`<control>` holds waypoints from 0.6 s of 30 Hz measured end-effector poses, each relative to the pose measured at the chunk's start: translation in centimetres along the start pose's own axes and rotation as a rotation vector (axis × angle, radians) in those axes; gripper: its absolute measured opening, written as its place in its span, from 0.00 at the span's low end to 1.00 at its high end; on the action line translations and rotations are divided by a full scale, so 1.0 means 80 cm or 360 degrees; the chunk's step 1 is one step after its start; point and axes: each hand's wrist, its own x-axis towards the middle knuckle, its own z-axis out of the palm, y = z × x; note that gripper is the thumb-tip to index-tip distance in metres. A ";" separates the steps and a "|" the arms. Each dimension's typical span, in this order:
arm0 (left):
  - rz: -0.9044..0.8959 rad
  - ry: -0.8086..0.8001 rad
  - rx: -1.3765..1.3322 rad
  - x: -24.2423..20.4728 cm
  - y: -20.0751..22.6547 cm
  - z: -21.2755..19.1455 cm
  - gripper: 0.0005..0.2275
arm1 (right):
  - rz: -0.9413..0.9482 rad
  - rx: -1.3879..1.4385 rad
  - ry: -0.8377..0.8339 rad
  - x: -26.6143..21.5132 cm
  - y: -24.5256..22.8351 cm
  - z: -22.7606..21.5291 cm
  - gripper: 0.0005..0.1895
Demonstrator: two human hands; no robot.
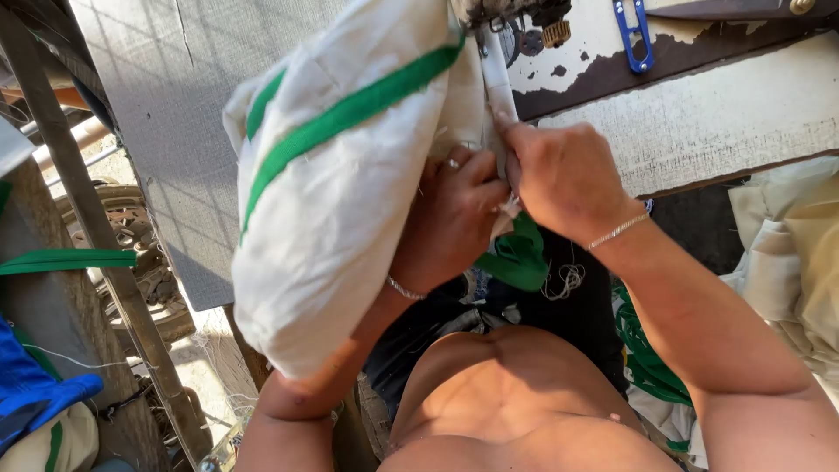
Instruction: The person is using an industrial sewing machine to attach green straps to a white canvas tote bag.
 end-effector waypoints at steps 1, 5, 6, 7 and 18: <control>0.0002 0.0003 -0.0003 0.000 0.000 -0.003 0.09 | 0.0001 -0.0004 -0.0001 0.001 0.000 0.001 0.09; -0.0053 0.0018 -0.0134 0.007 -0.008 -0.006 0.07 | 0.0024 -0.0024 0.0017 0.008 0.003 0.002 0.09; -0.0076 0.0015 -0.0160 0.003 -0.008 -0.004 0.07 | 0.0040 -0.0052 0.0023 0.003 0.001 0.002 0.09; -0.0078 0.0013 -0.0164 0.000 -0.004 -0.001 0.07 | 0.0043 -0.0051 0.0017 -0.001 0.000 0.002 0.09; -0.0284 0.0042 -0.0074 0.041 0.003 -0.026 0.04 | -0.0166 -0.0155 -0.0047 0.041 0.038 0.022 0.20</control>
